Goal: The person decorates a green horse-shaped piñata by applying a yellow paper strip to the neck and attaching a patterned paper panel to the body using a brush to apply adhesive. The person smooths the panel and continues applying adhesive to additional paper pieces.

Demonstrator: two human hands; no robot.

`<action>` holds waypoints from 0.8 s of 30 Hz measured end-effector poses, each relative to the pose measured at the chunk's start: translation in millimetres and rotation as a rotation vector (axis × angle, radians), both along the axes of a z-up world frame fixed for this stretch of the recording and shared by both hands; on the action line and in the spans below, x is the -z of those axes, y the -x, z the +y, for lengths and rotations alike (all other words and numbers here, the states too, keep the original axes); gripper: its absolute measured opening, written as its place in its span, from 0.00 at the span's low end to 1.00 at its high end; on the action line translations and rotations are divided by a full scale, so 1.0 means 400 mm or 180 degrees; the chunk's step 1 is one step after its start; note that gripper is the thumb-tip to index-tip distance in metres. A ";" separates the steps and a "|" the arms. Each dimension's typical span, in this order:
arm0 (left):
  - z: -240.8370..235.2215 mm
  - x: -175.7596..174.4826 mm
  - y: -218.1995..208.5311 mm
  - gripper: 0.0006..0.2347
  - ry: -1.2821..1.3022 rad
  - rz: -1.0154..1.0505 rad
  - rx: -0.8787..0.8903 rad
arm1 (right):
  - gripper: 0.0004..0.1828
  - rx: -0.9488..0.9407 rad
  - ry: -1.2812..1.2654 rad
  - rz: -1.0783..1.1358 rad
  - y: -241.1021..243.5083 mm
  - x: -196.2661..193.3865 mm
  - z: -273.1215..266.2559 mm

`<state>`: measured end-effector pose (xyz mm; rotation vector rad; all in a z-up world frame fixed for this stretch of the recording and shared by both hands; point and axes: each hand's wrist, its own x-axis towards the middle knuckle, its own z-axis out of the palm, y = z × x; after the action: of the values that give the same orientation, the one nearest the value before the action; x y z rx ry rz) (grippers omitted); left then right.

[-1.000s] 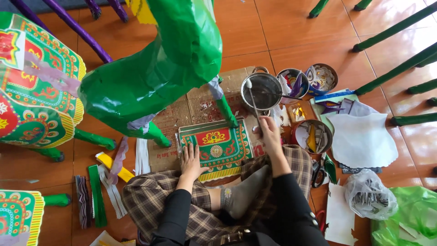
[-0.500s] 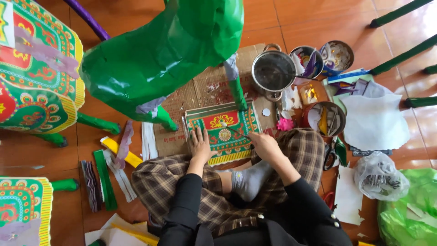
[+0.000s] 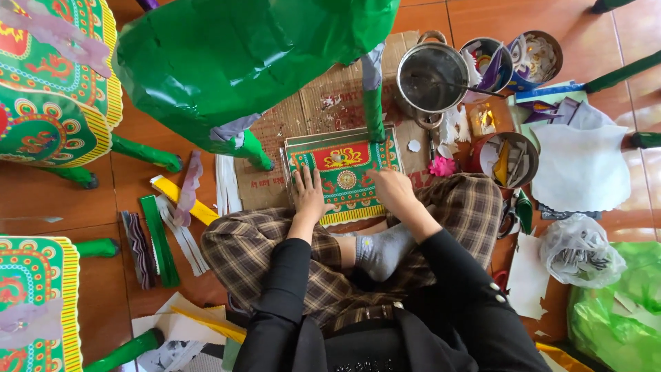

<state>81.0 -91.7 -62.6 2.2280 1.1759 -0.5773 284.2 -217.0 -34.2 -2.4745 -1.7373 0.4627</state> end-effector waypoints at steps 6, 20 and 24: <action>0.000 -0.001 -0.002 0.49 0.0025 -0.0044 -0.0033 | 0.14 -0.0530 0.0554 -0.0333 0.036 -0.083 -0.155; 0.000 -0.015 -0.001 0.50 -0.0015 0.0003 0.0068 | 0.27 0.0112 0.0300 0.0016 -0.062 0.083 0.078; 0.002 -0.009 -0.005 0.50 0.0064 -0.0024 -0.0043 | 0.19 -0.0105 0.0008 -0.0486 -0.027 0.038 -0.091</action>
<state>83.2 -91.0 -58.9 2.2017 1.1755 -0.5724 295.1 -253.2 -49.4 -2.5475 -1.8351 0.2854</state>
